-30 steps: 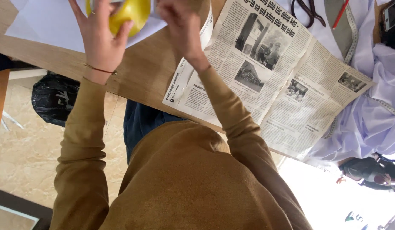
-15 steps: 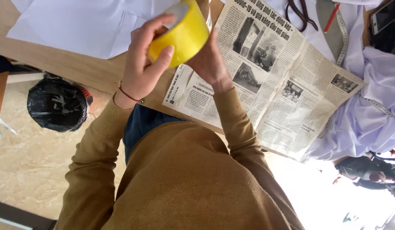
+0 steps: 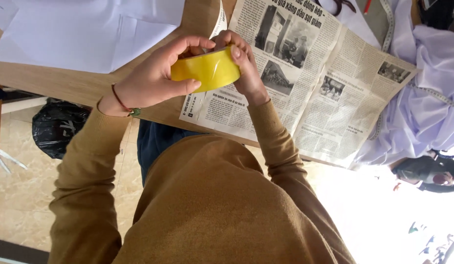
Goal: Applying yellow tape to a newspaper pattern and cutting it with scissors to reinforce or create a template.
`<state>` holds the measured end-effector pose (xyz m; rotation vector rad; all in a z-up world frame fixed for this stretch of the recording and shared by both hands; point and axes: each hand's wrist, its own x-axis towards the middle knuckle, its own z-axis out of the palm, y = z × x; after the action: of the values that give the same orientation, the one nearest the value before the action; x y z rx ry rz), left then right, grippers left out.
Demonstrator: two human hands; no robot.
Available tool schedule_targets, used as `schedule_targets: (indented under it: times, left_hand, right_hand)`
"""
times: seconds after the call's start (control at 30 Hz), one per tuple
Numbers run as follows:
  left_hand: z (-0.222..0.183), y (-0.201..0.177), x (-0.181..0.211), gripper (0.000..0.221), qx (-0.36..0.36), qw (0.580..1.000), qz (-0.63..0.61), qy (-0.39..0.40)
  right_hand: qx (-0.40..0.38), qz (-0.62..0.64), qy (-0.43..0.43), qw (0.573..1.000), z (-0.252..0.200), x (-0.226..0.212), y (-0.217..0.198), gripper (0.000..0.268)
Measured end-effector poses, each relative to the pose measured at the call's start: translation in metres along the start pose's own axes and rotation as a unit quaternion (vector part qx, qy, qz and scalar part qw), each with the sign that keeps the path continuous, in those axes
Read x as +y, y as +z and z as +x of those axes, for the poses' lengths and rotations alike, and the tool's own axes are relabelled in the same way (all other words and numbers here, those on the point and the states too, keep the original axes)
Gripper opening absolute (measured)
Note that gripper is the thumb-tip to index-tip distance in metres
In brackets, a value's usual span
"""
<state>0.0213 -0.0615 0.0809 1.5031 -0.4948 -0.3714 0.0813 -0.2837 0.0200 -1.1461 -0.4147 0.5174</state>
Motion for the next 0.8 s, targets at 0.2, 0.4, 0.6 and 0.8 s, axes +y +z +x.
schedule_targets:
  times: [0.2,0.4,0.6,0.8]
  left_hand:
    - [0.004,0.002,-0.005,0.057,0.003,0.999,-0.013,-0.031]
    - [0.001,0.011,-0.012,0.056,0.034,0.997,0.000,-0.069]
    - [-0.001,0.018,-0.017,0.058,0.058,0.994,-0.067,-0.069]
    - [-0.001,0.022,-0.020,0.056,0.079,0.991,-0.072,-0.078]
  right_hand:
    - [0.039,0.061,0.020,0.997,0.003,0.008,-0.002,0.045]
    - [0.032,0.018,0.018,0.999,0.003,0.005,0.003,0.046]
    - [0.037,0.014,0.017,0.999,0.003,0.007,0.003,0.044]
    - [0.031,0.001,0.013,0.999,0.001,0.005,0.003,0.041]
